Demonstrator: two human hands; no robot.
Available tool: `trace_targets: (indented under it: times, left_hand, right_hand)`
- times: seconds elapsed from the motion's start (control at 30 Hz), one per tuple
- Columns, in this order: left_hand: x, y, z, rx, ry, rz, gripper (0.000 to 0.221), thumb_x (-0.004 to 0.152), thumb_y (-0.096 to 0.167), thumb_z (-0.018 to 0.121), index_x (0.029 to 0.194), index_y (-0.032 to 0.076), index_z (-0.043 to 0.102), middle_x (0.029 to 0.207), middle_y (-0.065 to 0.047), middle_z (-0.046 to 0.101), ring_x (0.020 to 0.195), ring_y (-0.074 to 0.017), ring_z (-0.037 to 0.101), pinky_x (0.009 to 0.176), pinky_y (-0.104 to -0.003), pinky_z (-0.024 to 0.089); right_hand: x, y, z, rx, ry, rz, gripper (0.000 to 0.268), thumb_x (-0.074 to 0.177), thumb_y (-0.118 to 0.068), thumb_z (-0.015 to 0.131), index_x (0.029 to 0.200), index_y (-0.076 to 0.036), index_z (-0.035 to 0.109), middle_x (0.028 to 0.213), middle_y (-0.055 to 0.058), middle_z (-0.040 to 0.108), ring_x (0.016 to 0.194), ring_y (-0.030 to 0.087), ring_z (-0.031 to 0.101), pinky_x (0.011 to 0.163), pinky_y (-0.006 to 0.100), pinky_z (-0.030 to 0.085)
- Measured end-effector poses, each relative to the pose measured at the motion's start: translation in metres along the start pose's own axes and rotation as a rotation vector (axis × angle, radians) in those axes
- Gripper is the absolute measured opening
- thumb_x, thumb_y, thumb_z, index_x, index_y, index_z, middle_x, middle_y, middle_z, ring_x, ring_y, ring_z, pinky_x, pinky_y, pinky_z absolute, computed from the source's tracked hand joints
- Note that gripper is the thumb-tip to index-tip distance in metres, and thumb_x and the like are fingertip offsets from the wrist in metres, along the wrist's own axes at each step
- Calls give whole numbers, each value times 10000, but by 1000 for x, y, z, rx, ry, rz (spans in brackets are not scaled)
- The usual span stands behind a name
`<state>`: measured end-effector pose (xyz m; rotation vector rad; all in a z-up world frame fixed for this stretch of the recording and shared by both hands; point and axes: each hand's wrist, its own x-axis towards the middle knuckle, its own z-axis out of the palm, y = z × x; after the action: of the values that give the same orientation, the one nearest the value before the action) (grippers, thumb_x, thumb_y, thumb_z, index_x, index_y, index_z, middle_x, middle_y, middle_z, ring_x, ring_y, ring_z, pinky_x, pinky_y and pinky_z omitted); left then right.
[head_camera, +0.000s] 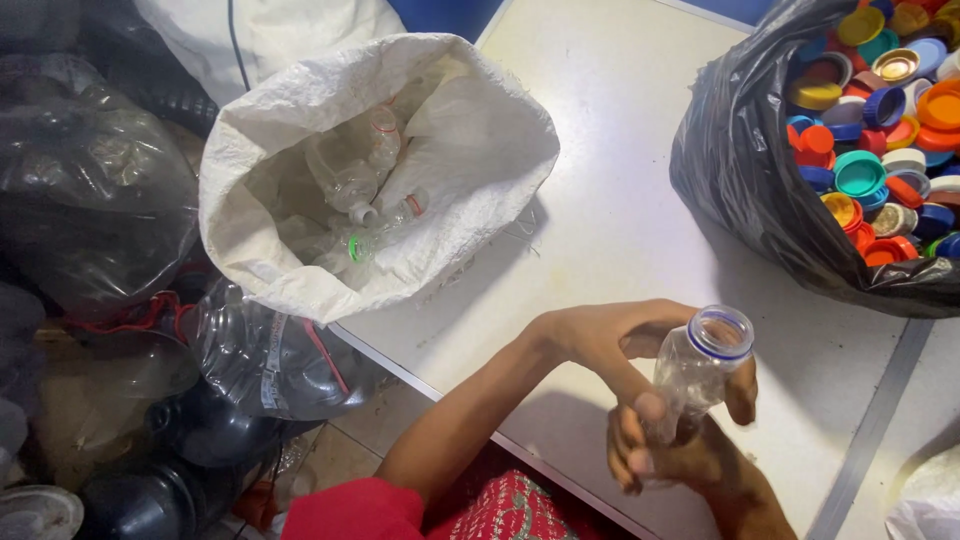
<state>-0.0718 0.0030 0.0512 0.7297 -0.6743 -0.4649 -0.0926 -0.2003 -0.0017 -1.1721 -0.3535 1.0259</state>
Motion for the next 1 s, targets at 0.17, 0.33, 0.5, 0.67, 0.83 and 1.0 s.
trace_targets:
  times: [0.17, 0.33, 0.5, 0.67, 0.83, 1.0]
  left_hand:
    - [8, -39, 21, -263, -431, -77, 639, 797, 284, 913, 1310, 24, 635, 1198, -115, 698, 1090, -206, 688, 997, -350, 543]
    - [-9, -41, 34, 20, -232, -273, 410, 886, 315, 853, 979, -22, 639, 799, -118, 697, 703, -217, 671, 678, -372, 553]
    - [6, -2, 49, 400, 169, -271, 404, 943, 371, 755, 766, 41, 601, 648, -52, 617, 623, -150, 582, 603, -346, 492]
    - [11, -12, 47, 609, 409, -142, 482, 999, 426, 658, 673, 86, 554, 607, -13, 570, 600, -94, 535, 594, -319, 449]
    - [25, -27, 68, 494, 691, 62, 458, 1079, 363, 641, 720, 90, 561, 592, 8, 562, 547, -70, 525, 535, -272, 424]
    - [35, -30, 74, 404, 805, 203, 387, 1070, 347, 619, 775, 104, 557, 617, 10, 583, 556, -61, 573, 518, -241, 453]
  right_hand:
    - [6, 8, 1, 3, -127, -19, 202, 821, -62, 815, 812, -29, 616, 642, 92, 678, 570, 242, 700, 498, 368, 586]
    - [9, 9, 2, -202, -39, -22, 150, 817, -53, 795, 806, -19, 650, 615, 91, 691, 532, 222, 697, 489, 361, 593]
    - [4, 11, 6, -351, 42, -14, 111, 814, -46, 781, 802, -11, 676, 595, 90, 700, 503, 206, 695, 483, 355, 598]
    - [16, -4, 16, -708, 156, -304, 174, 814, -66, 732, 934, 6, 629, 727, 90, 688, 618, 203, 685, 555, 340, 590]
    - [14, 3, 1, -1066, 604, -573, 190, 970, -116, 659, 1085, -18, 543, 831, 67, 652, 699, 178, 675, 595, 311, 593]
    - [13, -15, 6, -1321, 816, -627, 366, 958, -156, 685, 1222, 42, 528, 821, 115, 682, 691, 204, 694, 576, 352, 587]
